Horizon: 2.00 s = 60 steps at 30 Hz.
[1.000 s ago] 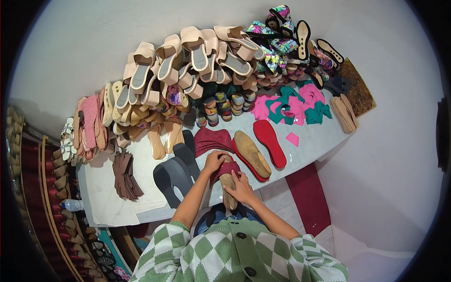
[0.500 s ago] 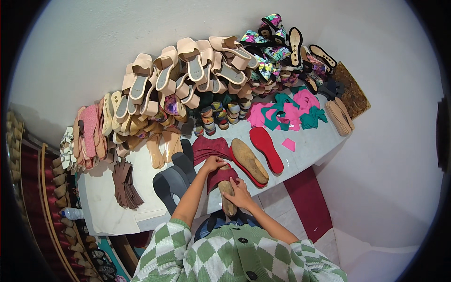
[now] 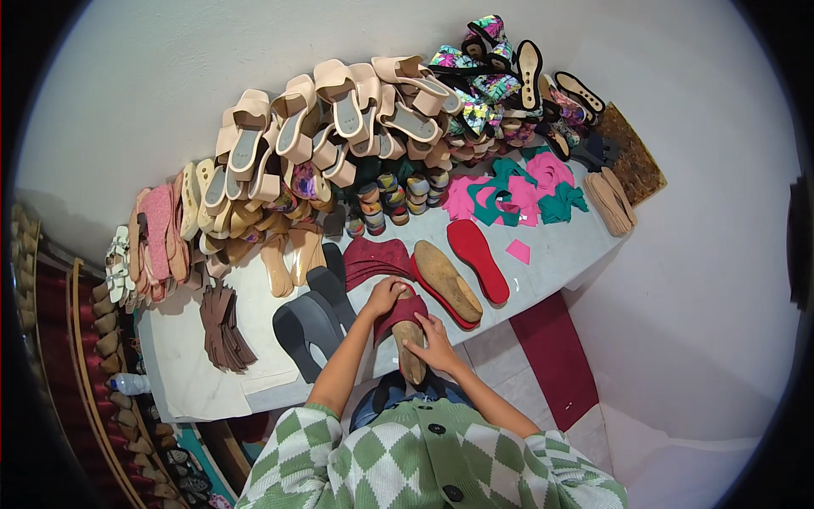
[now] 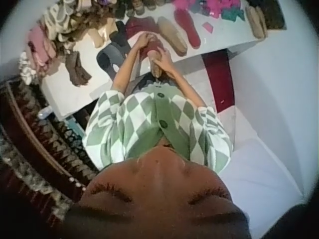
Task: The recorder picks up shoe uppers and lasts from shelves and pairs them with soles on a workbench.
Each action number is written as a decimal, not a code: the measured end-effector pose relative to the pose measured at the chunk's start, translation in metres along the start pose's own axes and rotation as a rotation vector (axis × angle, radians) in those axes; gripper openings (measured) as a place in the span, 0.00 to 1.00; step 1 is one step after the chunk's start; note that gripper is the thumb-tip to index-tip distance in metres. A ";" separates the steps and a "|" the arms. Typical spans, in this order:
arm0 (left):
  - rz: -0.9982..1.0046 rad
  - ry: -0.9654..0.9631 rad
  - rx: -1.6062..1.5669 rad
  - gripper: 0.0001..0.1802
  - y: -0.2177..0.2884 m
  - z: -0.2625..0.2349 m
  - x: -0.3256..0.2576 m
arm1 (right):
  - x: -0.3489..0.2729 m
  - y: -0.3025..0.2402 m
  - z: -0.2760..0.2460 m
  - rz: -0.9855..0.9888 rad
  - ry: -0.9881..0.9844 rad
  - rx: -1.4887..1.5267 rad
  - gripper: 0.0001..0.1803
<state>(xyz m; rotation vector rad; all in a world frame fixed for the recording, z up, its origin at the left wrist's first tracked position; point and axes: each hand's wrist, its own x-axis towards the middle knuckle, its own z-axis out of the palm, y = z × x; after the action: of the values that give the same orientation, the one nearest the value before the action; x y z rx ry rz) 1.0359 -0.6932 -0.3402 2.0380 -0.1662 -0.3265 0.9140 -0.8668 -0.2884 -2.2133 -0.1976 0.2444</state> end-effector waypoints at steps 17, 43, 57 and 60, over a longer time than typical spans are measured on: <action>0.222 0.171 -0.040 0.13 0.006 0.009 -0.014 | 0.020 0.038 -0.003 0.013 0.014 0.218 0.26; 0.303 0.255 -0.143 0.11 0.012 0.003 -0.023 | 0.024 0.051 0.008 0.086 -0.083 0.430 0.33; 0.388 0.175 0.069 0.08 0.027 -0.011 -0.020 | 0.020 0.049 0.001 0.086 -0.080 0.461 0.35; 0.412 0.162 0.073 0.08 0.023 -0.009 -0.019 | 0.020 0.050 0.001 0.069 -0.074 0.449 0.36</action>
<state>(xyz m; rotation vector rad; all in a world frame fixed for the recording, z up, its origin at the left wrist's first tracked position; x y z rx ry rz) 1.0211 -0.6913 -0.3125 2.0330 -0.4942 0.1025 0.9357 -0.8920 -0.3306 -1.7680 -0.0947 0.3702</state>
